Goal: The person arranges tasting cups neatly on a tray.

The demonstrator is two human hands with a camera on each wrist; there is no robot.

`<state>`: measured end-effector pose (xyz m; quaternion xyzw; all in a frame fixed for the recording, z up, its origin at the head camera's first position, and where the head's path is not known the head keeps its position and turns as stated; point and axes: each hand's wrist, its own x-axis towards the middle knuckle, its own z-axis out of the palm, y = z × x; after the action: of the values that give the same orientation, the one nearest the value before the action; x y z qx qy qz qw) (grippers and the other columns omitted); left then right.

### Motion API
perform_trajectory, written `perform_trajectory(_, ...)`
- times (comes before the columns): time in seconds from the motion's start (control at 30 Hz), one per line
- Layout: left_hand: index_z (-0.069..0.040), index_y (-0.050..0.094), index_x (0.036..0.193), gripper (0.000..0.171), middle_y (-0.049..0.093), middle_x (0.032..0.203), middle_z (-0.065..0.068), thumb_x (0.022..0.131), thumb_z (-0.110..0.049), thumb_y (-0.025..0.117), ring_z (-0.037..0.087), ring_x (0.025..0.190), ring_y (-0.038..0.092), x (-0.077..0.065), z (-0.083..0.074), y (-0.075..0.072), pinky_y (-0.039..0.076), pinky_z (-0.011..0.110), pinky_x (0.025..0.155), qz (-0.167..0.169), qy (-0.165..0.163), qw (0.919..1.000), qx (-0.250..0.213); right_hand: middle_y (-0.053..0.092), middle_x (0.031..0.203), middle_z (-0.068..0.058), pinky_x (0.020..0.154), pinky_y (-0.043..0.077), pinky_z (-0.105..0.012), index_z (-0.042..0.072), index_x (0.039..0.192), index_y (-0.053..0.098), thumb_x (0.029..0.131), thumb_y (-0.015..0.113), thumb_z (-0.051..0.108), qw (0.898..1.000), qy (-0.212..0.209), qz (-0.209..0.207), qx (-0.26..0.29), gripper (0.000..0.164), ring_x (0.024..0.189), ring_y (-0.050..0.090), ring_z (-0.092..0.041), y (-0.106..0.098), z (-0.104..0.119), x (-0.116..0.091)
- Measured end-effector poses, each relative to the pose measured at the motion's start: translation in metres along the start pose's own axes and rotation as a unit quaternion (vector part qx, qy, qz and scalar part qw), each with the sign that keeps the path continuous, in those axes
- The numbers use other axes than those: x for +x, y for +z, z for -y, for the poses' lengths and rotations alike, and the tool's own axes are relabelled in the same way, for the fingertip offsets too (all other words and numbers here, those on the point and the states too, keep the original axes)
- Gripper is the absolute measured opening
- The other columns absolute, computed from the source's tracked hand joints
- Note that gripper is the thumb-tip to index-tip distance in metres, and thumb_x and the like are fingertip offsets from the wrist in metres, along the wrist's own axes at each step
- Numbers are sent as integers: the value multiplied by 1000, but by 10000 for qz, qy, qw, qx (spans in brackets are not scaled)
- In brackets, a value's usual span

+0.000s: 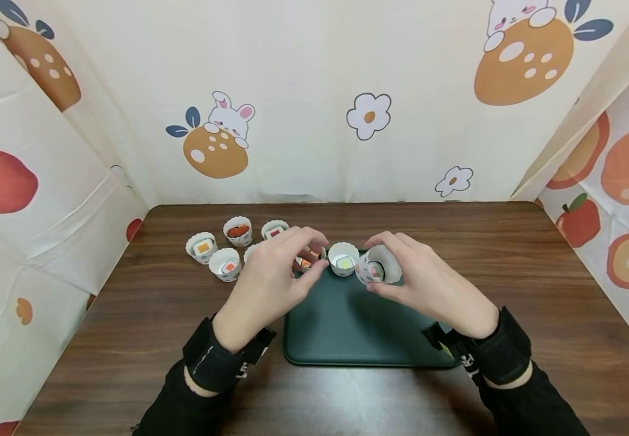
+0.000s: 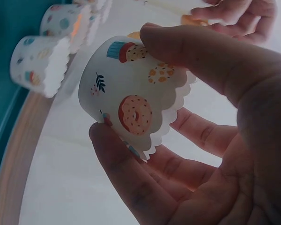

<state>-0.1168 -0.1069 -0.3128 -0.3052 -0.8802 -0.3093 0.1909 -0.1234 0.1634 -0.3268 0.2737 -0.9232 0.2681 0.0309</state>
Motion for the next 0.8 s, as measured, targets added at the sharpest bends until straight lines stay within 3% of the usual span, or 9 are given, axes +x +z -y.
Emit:
perform_trajectory(0.13,-13,74,112,22,77,98,1,92,-11,84,9,81,75,0,4,-8,55,27,66,-193,-19,9997,120,68,122,-8,87,59,-41,11,136,60,89,90,21,9997,212,135,-52,57,103,67,-22,-1,-8,6)
perform_trajectory(0.4,-13,73,112,22,77,101,1,92,-10,83,11,83,75,-1,8,-21,61,29,68,-376,-193,9991,27,68,113,-11,83,57,-39,11,136,60,90,88,19,9982,486,351,-35,54,99,67,-26,3,-25,17)
perform_trajectory(0.8,-13,73,115,25,77,105,-1,92,-15,85,11,85,75,-4,11,-35,60,29,67,-490,-326,9981,180,64,108,-15,82,52,-40,5,136,60,93,84,19,9944,707,764,-198,51,95,60,-26,20,-49,33)
